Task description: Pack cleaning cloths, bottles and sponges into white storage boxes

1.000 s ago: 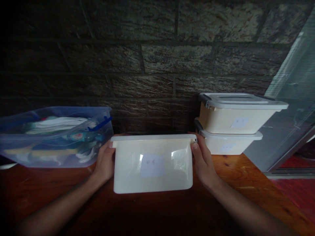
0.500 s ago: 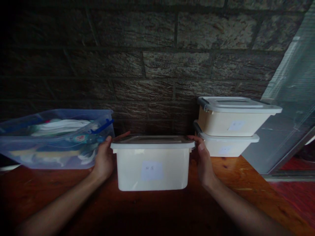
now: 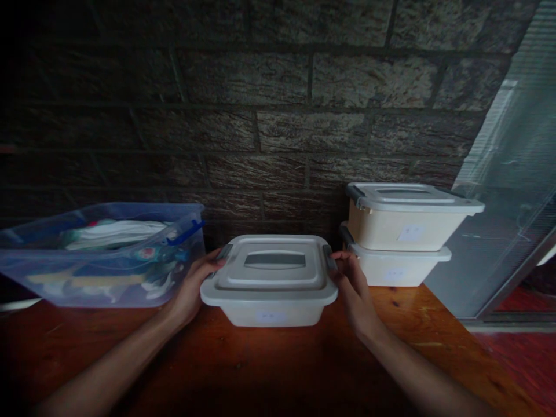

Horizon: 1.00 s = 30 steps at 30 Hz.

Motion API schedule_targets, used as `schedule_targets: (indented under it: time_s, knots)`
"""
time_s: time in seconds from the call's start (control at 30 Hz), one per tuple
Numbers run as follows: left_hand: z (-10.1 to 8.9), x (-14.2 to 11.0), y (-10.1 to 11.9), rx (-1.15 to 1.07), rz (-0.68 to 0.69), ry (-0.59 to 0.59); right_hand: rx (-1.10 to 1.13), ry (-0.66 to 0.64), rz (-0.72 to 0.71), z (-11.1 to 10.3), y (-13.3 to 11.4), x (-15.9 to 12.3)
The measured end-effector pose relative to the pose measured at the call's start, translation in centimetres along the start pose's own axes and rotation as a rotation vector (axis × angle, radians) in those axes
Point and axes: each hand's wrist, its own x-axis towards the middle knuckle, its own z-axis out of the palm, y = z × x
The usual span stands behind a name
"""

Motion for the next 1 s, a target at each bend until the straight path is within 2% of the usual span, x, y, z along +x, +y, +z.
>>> schedule_targets:
  time_s: [0.1, 0.2, 0.33, 0.53, 0.7, 0.87, 1.0]
  knots:
    - [0.1, -0.1, 0.3, 0.017, -0.022, -0.015, 0.124, 0.009, 0.062, 0.1, 0.2, 0.0]
    - [0.2, -0.2, 0.6, 0.01, -0.046, -0.031, 0.152, 0.037, 0.107, 0.1, 0.4, 0.3]
    - [0.2, -0.5, 1.0, 0.048, -0.089, -0.041, 0.228, 0.049, 0.248, 0.1, -0.7, 1.1]
    - [0.1, -0.4, 1.2, 0.108, -0.18, 0.031, 0.257, -0.093, 0.377, -0.1, -2.9, 1.6]
    - [0.4, -0.6, 1.9, 0.165, -0.149, 0.076, 0.251, -0.061, 0.393, -0.5, -2.2, 1.6]
    - [0.5, -1.3, 3.4, 0.205, -0.22, -0.019, 0.252, -0.102, 0.442, -0.5, -1.9, 1.6]
    - [0.3, -1.4, 3.5, 0.149, -0.283, -0.113, 0.281, -0.144, 0.495, -0.6, -1.8, 1.4]
